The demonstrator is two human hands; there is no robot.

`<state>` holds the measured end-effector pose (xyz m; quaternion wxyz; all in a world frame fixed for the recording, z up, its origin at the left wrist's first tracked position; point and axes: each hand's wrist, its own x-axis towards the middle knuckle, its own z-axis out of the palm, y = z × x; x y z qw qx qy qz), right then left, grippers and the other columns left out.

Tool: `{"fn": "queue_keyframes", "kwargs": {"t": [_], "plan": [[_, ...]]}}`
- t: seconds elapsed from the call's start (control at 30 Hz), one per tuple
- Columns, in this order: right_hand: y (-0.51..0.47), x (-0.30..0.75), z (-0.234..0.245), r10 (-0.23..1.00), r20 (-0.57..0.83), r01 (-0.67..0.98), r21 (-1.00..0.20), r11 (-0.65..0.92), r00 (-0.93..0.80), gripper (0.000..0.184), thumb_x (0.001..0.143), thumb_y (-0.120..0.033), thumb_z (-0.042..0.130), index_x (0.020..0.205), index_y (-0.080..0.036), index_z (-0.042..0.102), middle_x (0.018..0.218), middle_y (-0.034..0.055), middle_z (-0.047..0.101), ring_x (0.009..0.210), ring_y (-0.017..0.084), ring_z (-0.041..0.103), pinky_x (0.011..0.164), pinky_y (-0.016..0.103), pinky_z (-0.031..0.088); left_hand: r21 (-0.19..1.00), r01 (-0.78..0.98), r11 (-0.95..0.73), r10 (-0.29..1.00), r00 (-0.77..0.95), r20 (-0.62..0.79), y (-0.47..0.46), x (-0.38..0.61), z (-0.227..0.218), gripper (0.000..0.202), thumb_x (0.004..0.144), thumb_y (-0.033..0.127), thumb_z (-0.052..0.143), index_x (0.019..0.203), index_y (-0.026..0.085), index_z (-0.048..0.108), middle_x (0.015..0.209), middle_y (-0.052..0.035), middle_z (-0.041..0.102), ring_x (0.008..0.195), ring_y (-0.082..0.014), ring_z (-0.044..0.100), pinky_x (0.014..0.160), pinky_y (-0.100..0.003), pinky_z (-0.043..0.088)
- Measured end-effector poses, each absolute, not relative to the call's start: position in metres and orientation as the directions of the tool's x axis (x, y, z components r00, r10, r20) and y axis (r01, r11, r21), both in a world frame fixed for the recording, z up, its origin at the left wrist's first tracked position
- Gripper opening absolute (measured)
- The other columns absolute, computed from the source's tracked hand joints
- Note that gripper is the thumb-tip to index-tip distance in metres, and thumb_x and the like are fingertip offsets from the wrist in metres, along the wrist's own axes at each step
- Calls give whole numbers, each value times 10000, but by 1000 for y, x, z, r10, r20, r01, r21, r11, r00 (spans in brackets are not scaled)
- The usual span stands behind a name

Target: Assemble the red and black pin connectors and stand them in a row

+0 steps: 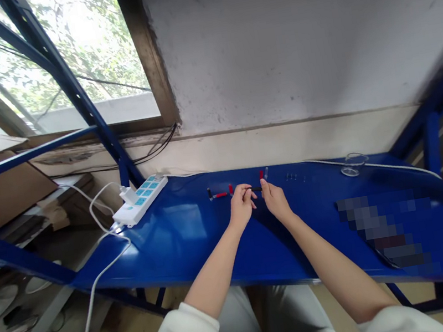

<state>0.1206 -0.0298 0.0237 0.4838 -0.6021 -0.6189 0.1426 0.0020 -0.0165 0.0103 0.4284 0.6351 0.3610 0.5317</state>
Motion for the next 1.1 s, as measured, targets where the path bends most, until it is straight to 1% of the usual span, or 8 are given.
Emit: {"fn": "queue_keyframes", "kwargs": {"t": [0.1,0.23,0.33,0.43,0.53,0.7,0.87,1.1], "plan": [[-31,120,25,873,455,655,-715,244,172,505,868,-532,162,567,-209,405,518,25,492,496,152,470,511,262,311,907,120,-404,908,170,382,-20,1,11,191,879,343,322,944,195,424,683,29,536,437,-61,476,505,-204,400],[-32,118,26,875,465,669,-695,264,137,488,878,-510,161,564,-212,388,504,16,468,485,149,456,513,262,305,803,390,-450,892,144,429,-27,-3,15,241,895,377,266,883,215,444,674,19,541,553,-104,510,580,-231,378],[-33,118,27,878,464,644,-709,286,121,481,877,-510,181,560,-211,384,502,9,459,485,143,449,517,260,308,769,476,-427,897,115,427,-30,-4,19,297,900,389,229,808,212,448,643,9,533,580,-126,512,598,-248,361],[-34,117,28,881,461,596,-739,314,107,476,869,-522,218,557,-207,391,506,2,461,490,135,449,521,255,316,804,441,-399,910,83,407,-29,-4,20,354,898,413,217,713,200,431,596,8,515,524,-117,493,573,-241,358],[-35,117,29,892,443,545,-772,326,94,479,859,-537,244,552,-203,396,507,-3,466,487,128,443,514,250,319,863,342,-372,924,52,378,-28,-3,19,392,885,453,236,649,191,408,550,16,499,469,-98,475,535,-224,360],[-35,117,29,898,434,489,-800,347,73,475,847,-545,272,549,-199,401,498,-9,453,482,118,423,508,244,326,934,173,-314,949,26,314,-27,-3,20,446,852,520,280,591,178,403,488,32,475,391,-73,444,470,-204,358],[-33,116,28,908,418,410,-836,366,42,446,843,-540,290,602,-197,443,518,-17,459,492,112,434,514,235,347,957,66,-284,958,-25,286,-27,-2,22,439,827,548,315,615,174,403,490,40,470,350,-57,413,396,-188,325],[-28,115,26,914,405,370,-855,363,38,385,798,-564,373,717,-202,476,575,-16,494,505,113,443,498,230,359,945,54,-321,935,-140,326,-26,-2,24,355,851,497,320,718,180,409,613,41,513,358,-30,395,386,-169,321]]}}
